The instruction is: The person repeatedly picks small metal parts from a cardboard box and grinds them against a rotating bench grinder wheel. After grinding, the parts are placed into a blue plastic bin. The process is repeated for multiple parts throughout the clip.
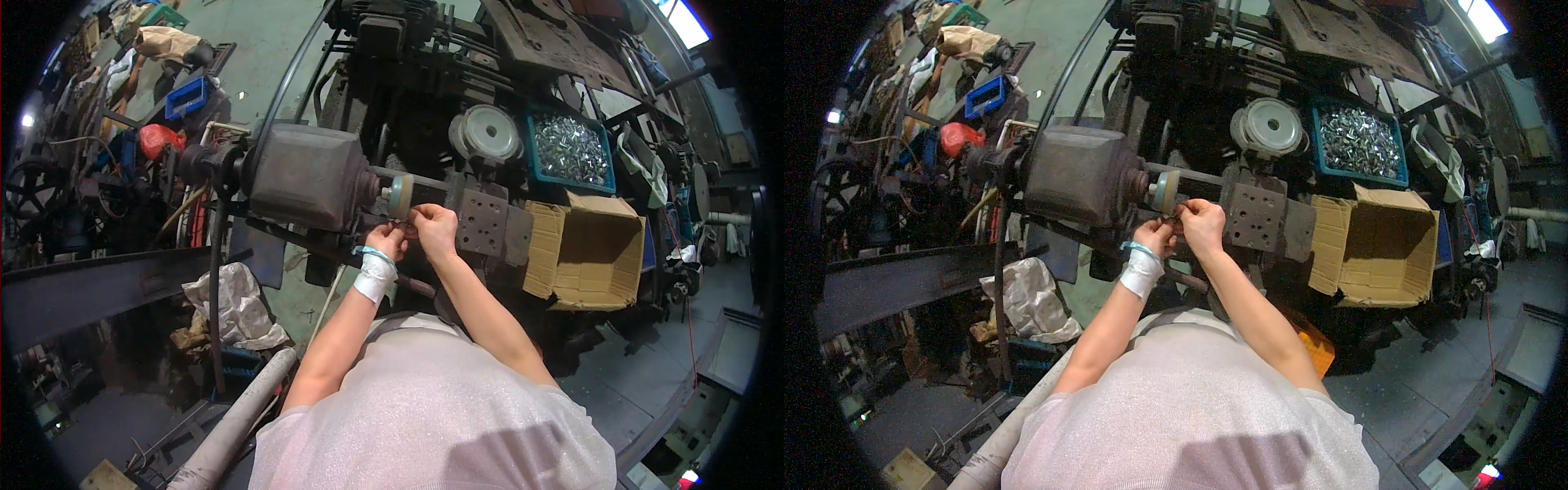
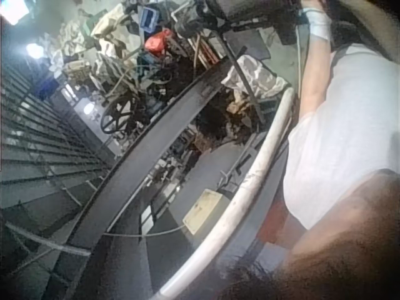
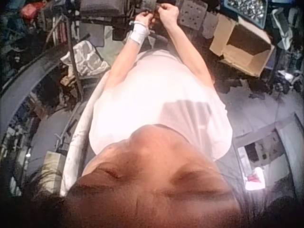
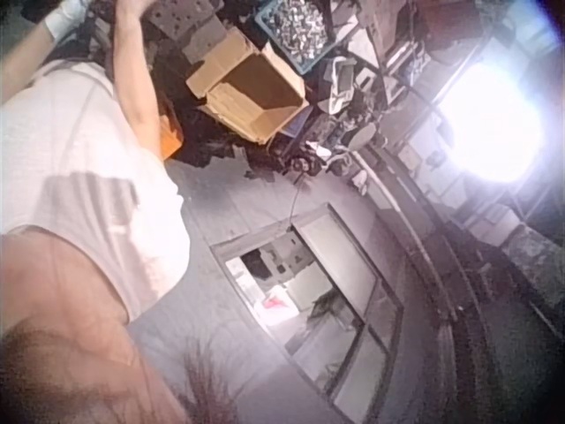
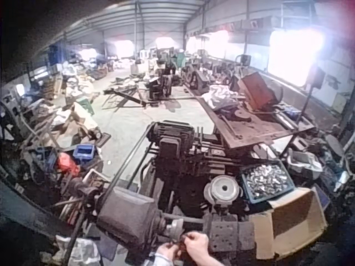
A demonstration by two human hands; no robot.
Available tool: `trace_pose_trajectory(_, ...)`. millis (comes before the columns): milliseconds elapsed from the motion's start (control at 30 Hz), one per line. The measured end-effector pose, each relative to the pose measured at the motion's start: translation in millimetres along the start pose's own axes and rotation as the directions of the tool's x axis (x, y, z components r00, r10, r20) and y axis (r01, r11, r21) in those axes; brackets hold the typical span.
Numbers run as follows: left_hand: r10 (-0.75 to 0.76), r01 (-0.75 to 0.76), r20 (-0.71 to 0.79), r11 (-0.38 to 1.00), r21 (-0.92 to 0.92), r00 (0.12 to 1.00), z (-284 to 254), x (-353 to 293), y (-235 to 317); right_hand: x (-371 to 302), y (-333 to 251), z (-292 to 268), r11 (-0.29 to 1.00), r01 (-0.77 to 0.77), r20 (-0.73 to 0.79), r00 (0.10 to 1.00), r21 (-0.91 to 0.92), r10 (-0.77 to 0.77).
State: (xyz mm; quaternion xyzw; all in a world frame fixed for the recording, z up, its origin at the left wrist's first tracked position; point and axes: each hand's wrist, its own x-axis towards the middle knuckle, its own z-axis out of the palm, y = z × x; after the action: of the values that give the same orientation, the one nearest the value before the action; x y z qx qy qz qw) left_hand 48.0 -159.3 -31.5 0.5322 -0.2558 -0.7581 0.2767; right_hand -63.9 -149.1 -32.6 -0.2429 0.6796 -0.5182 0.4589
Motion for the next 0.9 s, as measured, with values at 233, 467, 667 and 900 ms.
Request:
trace_pose_trajectory(233, -0.008, 0.012, 0.131, 0.999, -0.03, 0.991, -12, -19, 0, -24, -23, -14, 0.999, -0.026, 0.062, 0.998, 0.043, 0.023)
trace_pose_trajectory(467, -0.139, 0.273, 0.447, 0.929, -0.25, 0.883, -21, -16, 2, -31, -15, -26, 0.99, 0.108, 0.2, 0.972, 0.092, -0.124)
trace_pose_trajectory(667, -0.064, 0.083, 0.265, 0.995, -0.059, 0.962, -12, -16, 4, -31, -19, -17, 0.987, -0.103, 0.051, 0.994, 0.123, 0.097)
trace_pose_trajectory(900, -0.038, 0.039, 0.106, 0.999, -0.007, 0.994, -10, 1, -5, -10, -5, -7, 0.999, -0.036, 0.01, 0.999, 0.02, 0.035)
